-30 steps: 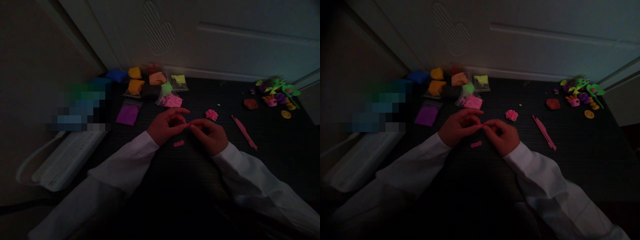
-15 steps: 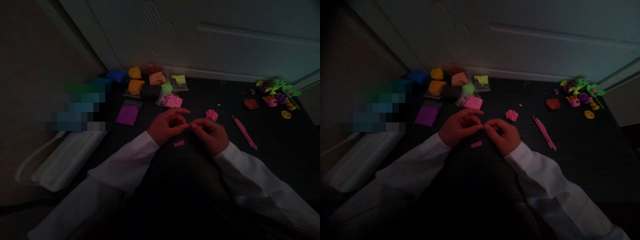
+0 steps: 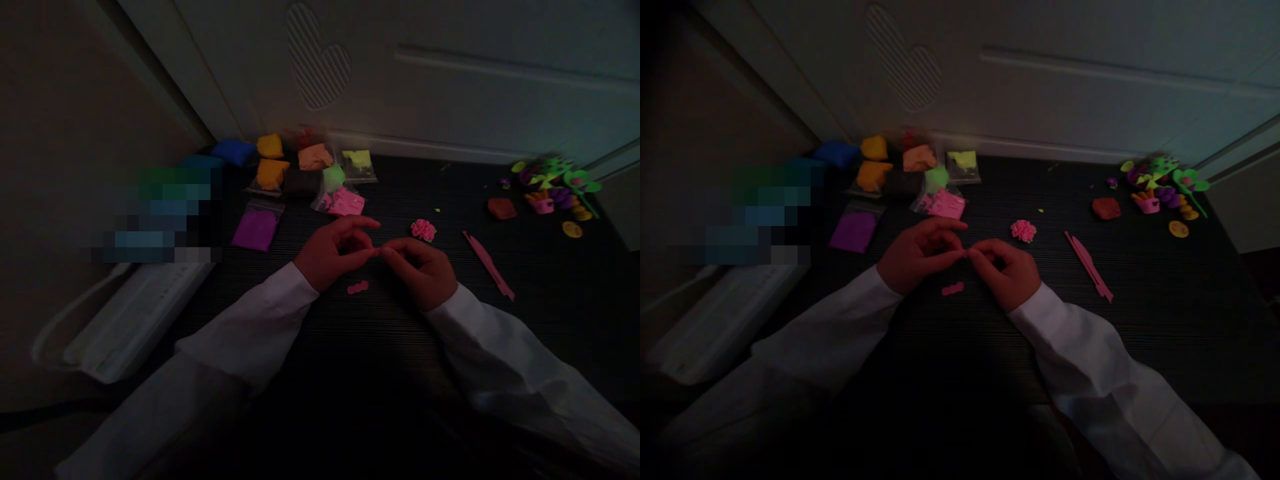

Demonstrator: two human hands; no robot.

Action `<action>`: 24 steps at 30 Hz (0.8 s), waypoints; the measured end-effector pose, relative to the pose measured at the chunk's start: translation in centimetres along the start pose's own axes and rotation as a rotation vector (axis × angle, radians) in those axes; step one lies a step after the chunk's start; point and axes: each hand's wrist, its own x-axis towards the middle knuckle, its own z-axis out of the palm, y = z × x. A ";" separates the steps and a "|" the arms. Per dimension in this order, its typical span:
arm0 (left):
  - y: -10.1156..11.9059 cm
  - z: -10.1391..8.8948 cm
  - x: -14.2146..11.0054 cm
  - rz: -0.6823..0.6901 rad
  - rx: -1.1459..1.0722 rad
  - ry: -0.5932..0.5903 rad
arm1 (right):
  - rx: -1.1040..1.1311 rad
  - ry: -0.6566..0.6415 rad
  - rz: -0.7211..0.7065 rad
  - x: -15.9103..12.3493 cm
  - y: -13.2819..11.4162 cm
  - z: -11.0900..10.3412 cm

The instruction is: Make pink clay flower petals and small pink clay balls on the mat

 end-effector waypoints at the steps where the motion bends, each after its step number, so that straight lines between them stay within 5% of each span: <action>1: 0.0 0.0 0.0 -0.002 -0.003 0.003 | 0.010 0.005 0.004 0.0 0.0 0.0; 8: 0.0 0.0 0.0 -0.003 0.000 0.012 | 0.051 0.062 -0.014 -0.2 0.0 0.2; 24: 0.0 0.0 0.0 0.020 0.054 -0.024 | -0.005 -0.028 0.003 -0.1 -0.1 0.2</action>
